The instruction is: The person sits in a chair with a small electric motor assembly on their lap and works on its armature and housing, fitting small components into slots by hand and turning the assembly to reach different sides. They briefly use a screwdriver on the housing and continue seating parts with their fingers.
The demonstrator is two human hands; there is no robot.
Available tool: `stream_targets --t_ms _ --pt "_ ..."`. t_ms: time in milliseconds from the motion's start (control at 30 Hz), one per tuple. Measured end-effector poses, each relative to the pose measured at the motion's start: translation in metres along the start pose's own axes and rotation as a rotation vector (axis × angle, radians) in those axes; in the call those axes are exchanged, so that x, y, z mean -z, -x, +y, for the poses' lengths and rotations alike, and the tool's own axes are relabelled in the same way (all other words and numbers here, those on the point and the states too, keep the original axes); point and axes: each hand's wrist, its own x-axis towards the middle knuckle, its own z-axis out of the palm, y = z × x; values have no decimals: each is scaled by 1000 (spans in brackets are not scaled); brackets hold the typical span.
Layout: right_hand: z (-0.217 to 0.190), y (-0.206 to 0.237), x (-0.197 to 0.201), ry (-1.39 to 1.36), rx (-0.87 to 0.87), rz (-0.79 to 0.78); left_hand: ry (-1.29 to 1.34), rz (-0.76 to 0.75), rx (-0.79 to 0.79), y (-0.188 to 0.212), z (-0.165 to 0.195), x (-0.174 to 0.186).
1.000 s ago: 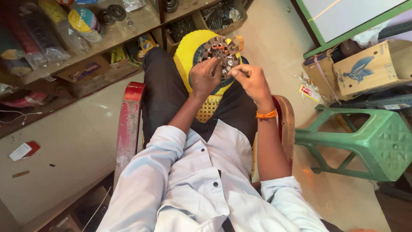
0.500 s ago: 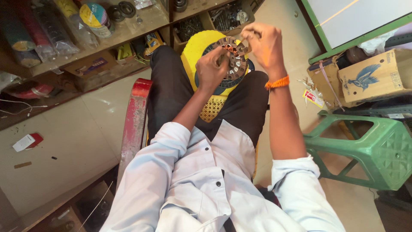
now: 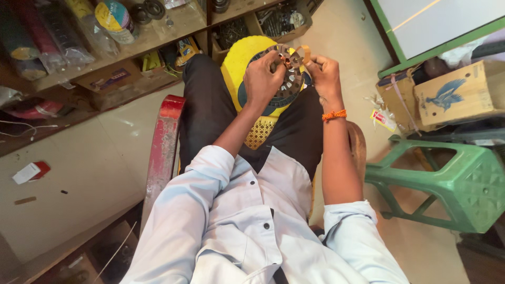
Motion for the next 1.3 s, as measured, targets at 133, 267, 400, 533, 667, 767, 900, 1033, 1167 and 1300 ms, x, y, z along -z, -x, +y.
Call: stream_targets --t_ms 133,267,400,533,667,767,900,1033,1167,1300 --pt "17 20 4 -104 -193 99 -19 -22 -73 -3 -1 0" --pt "15 37 21 -127 -164 214 3 -95 -112 -2 0 10" --pt "-7 44 33 -69 -98 194 -10 -131 -435 -6 4 22" --pt "-39 50 29 106 -2 70 27 -266 -489 -19 3 26" --pt "-57 57 -8 314 50 76 5 -283 -536 -19 -6 31" --pt "-61 59 -41 620 254 131 -16 -260 -625 -9 -11 26" --pt "-63 69 -63 770 336 241 68 -189 -598 5 -18 18" --pt "-64 74 -62 703 325 248 72 -159 -603 7 -25 16" --pt "-59 72 -53 572 166 207 114 -143 -591 7 -31 13" --pt "-56 57 -39 237 142 105 136 -113 -586 2 -34 10"
